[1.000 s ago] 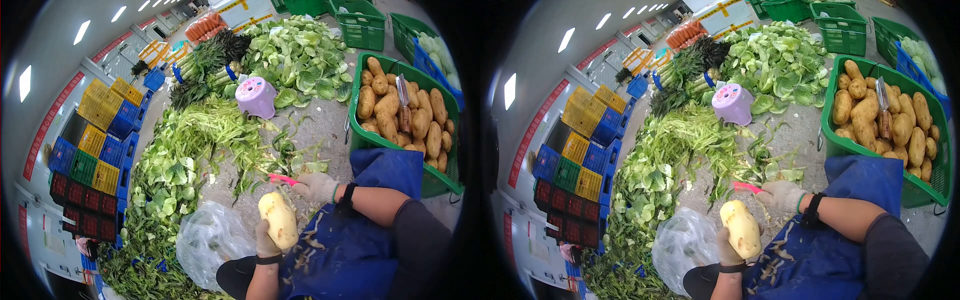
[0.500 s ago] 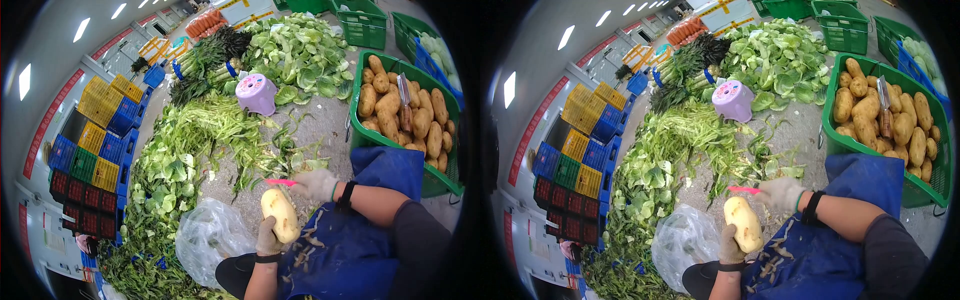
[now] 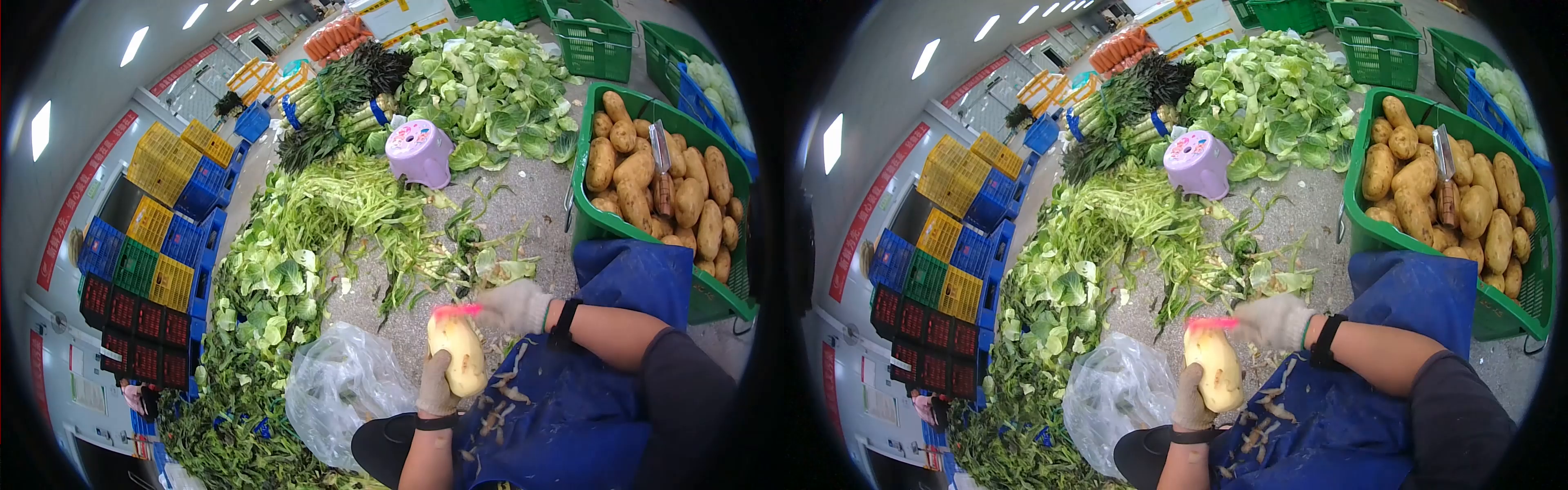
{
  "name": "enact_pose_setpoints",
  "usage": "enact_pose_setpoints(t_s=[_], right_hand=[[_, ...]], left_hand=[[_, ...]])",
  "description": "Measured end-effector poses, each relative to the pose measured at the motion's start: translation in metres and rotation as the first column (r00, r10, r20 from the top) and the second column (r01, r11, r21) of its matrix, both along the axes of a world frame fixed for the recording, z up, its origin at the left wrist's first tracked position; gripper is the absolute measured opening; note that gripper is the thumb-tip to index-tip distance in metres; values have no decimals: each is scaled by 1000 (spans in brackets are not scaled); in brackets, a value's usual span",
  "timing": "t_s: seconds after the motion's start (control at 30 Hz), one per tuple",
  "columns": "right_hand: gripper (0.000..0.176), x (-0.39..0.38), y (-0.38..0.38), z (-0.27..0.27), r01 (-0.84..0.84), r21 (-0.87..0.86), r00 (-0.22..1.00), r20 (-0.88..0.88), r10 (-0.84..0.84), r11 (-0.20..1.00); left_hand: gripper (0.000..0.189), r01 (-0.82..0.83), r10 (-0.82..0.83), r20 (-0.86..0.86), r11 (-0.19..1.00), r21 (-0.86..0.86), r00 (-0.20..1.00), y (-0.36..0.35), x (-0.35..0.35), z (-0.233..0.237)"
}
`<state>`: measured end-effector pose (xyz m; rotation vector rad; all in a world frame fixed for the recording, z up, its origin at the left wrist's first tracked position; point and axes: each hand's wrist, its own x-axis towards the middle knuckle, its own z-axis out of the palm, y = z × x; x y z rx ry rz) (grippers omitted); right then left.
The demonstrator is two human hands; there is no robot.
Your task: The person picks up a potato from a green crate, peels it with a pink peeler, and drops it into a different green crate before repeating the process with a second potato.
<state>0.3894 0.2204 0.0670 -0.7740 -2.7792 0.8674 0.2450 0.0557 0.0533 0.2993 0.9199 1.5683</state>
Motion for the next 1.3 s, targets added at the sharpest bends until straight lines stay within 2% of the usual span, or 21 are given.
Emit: enact_pose_setpoints(t_s=[0.1, 0.13, 0.23, 0.3, 0.37, 0.4, 0.5, 0.53, 0.57, 0.67, 0.77, 0.87, 0.9, 0.93, 0.97, 1.03, 1.07, 1.17, 1.2, 1.23, 1.3], right_hand=[[37, 4, 9, -1, 37, -112, 998, -49, -42, 993], [37, 9, -1, 0, -67, -50, 974, -222, 54, 996], [35, 4, -9, -13, -33, -46, 972, -233, 21, 998], [35, 6, -2, -6, 11, -101, 976, -217, -33, 995], [35, 7, 7, 0, 88, -201, 980, -159, -121, 976], [37, 6, -4, -8, -8, -118, 926, -376, -37, 993], [36, 4, -9, -2, 19, -100, 972, -231, -42, 995], [37, 1, 3, 0, 138, -120, 990, -15, -141, 983], [37, 3, 4, -2, 143, -122, 989, -24, -147, 982], [38, 9, -9, 5, -51, -186, 887, -460, -41, 981], [30, 3, -20, -6, -19, -91, 968, -252, -5, 996], [38, 4, -6, -4, 72, -255, 962, -237, -134, 964], [39, 6, -6, -2, 80, -316, 953, -255, -166, 945], [41, 6, -11, -1, -50, -193, 920, -392, -30, 980], [41, 5, -12, -2, -52, -194, 922, -387, -28, 980], [43, 2, -15, -7, -5, -116, 955, -294, -29, 993], [42, 3, -5, -2, 115, -181, 981, -136, -141, 977], [40, 9, 2, 12, 74, -272, 965, -222, -138, 959], [37, 10, -5, 12, -25, -171, 946, -323, -32, 985], [37, 9, -7, 10, -28, -168, 949, -314, -27, 985], [36, 4, -10, 0, -121, -21, 963, -244, 113, 992]], left_hand=[[66, 5, -8, -60, 999, -52, 998, 0, 1, 5], [67, 1, -3, -32, 998, -58, 999, 0, -1, 0], [71, 32, -36, -79, 998, -52, 996, -1, -4, -6], [75, 36, -37, 132, 999, 10, 991, -3, -3, 3], [79, 26, -25, 87, 1000, -2, 996, -3, -7, 4], [79, 38, -41, 155, 999, 20, 987, -4, -9, 2], [81, 41, -55, 242, 997, 63, 969, -5, -7, -5], [81, 37, -57, 250, 996, 85, 967, -3, -9, -5], [81, 44, -63, 241, 995, 85, 968, -3, -12, -8], [83, -10, -6, 233, 998, 69, 972, -2, -11, -10], [87, -35, 31, 213, 999, 13, 977, -4, -4, 5], [89, 49, -85, 361, 993, 109, 929, 1, -9, -4], [86, 56, -169, 460, 967, 249, 872, 2, -8, -6], [84, 40, -259, 543, 923, 382, 799, 2, -8, -8], [84, 35, -257, 547, 923, 382, 796, 3, -9, -11], [85, 52, -250, 534, 932, 359, 807, 0, -12, -14], [81, -17, -28, 336, 992, 129, 942, 3, -1, 9], [76, -62, 41, 216, 994, 93, 976, 5, 1, 16], [74, -88, 75, 164, 993, 74, 984, 4, 4, 14], [74, -93, 78, 174, 993, 77, 982, 4, 3, 8], [72, -41, 41, -5, 998, 44, 999, 2, 1, 0]])
